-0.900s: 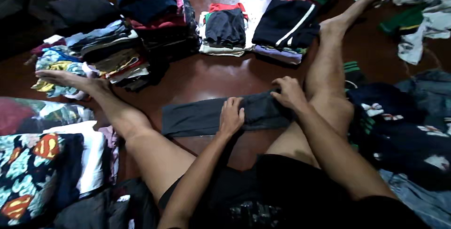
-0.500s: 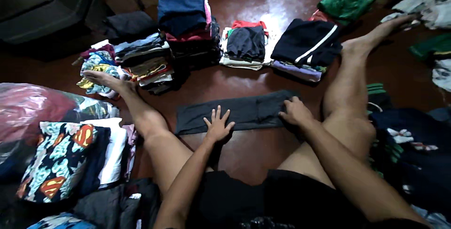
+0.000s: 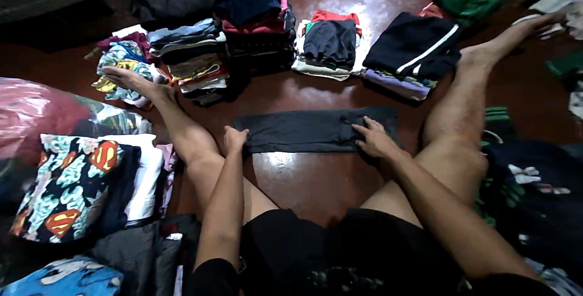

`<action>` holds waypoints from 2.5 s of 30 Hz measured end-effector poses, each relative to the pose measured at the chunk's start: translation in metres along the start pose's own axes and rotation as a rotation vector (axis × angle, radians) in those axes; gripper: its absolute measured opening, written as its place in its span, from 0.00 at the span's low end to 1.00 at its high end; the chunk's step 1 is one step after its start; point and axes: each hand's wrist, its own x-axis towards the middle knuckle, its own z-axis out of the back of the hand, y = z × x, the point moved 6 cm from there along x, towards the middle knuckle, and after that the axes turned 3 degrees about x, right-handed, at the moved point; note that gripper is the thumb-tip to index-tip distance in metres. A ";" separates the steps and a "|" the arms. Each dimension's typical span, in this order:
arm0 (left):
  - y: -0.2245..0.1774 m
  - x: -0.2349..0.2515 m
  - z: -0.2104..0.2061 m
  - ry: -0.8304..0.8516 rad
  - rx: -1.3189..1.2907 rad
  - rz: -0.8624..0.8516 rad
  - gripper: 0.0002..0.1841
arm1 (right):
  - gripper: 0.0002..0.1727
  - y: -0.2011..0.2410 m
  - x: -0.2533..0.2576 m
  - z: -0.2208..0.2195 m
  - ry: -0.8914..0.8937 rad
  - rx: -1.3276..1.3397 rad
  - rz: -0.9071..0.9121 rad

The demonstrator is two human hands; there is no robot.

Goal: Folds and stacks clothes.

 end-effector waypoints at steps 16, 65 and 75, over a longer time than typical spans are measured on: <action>-0.052 -0.074 0.013 0.347 -0.538 -0.350 0.32 | 0.29 0.007 -0.007 0.019 -0.036 0.212 -0.005; -0.062 -0.044 -0.049 0.502 0.451 -0.508 0.23 | 0.39 0.121 0.004 -0.024 -0.069 -0.120 0.132; -0.052 -0.076 -0.001 0.510 -0.414 -0.307 0.26 | 0.64 0.181 -0.031 -0.082 0.175 0.129 0.269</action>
